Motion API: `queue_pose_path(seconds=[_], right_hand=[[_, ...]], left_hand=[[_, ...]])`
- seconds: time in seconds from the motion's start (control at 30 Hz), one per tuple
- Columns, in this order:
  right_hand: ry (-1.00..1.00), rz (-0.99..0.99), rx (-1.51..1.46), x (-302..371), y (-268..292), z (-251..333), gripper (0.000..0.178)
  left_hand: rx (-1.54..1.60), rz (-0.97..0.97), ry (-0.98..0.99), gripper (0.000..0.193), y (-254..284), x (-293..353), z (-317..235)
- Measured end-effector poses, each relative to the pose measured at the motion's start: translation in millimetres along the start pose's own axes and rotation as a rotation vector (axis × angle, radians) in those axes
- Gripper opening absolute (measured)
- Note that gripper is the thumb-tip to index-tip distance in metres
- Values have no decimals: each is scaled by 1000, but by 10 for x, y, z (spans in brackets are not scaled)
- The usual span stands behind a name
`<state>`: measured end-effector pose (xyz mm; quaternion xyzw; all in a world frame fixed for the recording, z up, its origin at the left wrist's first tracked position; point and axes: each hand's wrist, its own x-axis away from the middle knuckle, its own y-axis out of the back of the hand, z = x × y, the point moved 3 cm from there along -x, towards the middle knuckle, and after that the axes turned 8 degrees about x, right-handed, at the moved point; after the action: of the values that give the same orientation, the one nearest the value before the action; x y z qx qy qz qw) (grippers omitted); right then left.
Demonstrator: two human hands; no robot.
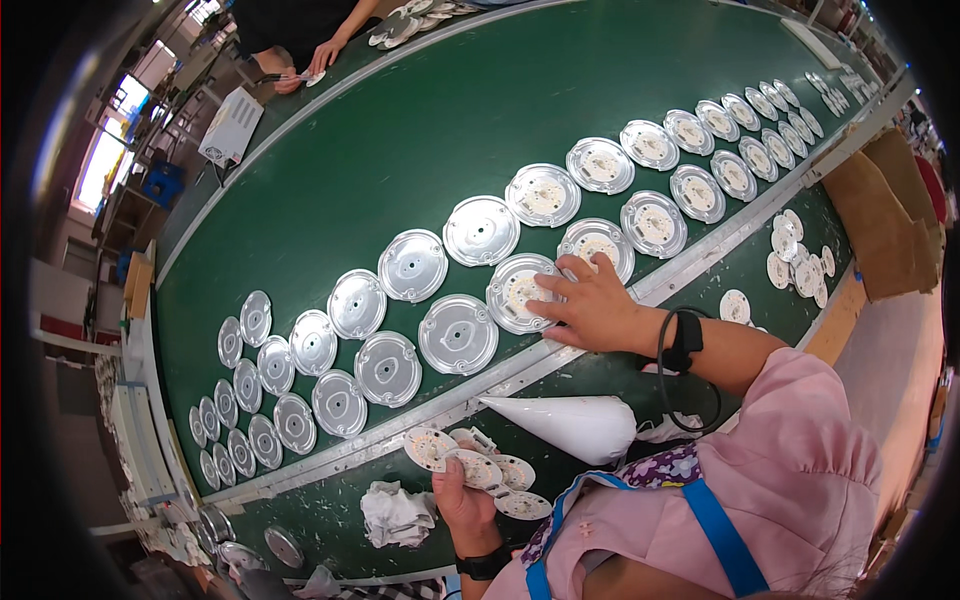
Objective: Assembling LED light components on a factory assembly line.
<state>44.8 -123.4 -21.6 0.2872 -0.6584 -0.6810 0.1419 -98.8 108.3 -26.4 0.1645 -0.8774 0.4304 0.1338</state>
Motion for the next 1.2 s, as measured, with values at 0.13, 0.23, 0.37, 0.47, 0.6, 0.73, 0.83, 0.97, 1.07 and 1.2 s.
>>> queue_pose_path(seconds=[0.13,0.23,0.37,0.47,0.6,0.73,0.83,0.97,1.07,1.2], right_hand=[[-1,-4,3,-4,-4,1,36],[13,-4,-4,-12,-15,1,35],[10,9,-2,-6,-16,-16,34],[6,15,2,-1,-20,-10,34],[0,-19,-1,-3,-4,9,35],[-7,-8,4,-1,-6,1,34],[-7,-1,13,-3,-7,-2,35],[-8,-10,15,-1,-11,-3,34],[-14,-4,17,-6,-11,-3,33],[-17,-10,12,-6,-23,-10,32]], left_hand=[[8,-1,2,31,-8,0,-12],[0,4,2,31,-25,-5,-20],[-13,26,2,30,-61,-9,-28],[-9,43,-4,31,-74,-3,-35],[14,18,-2,32,-23,19,-37],[4,80,9,36,-4,18,-50],[-10,85,3,35,-12,17,-51],[0,24,-6,30,-16,17,-55],[2,30,-10,30,-8,19,-62],[7,20,-8,31,17,21,-59]])
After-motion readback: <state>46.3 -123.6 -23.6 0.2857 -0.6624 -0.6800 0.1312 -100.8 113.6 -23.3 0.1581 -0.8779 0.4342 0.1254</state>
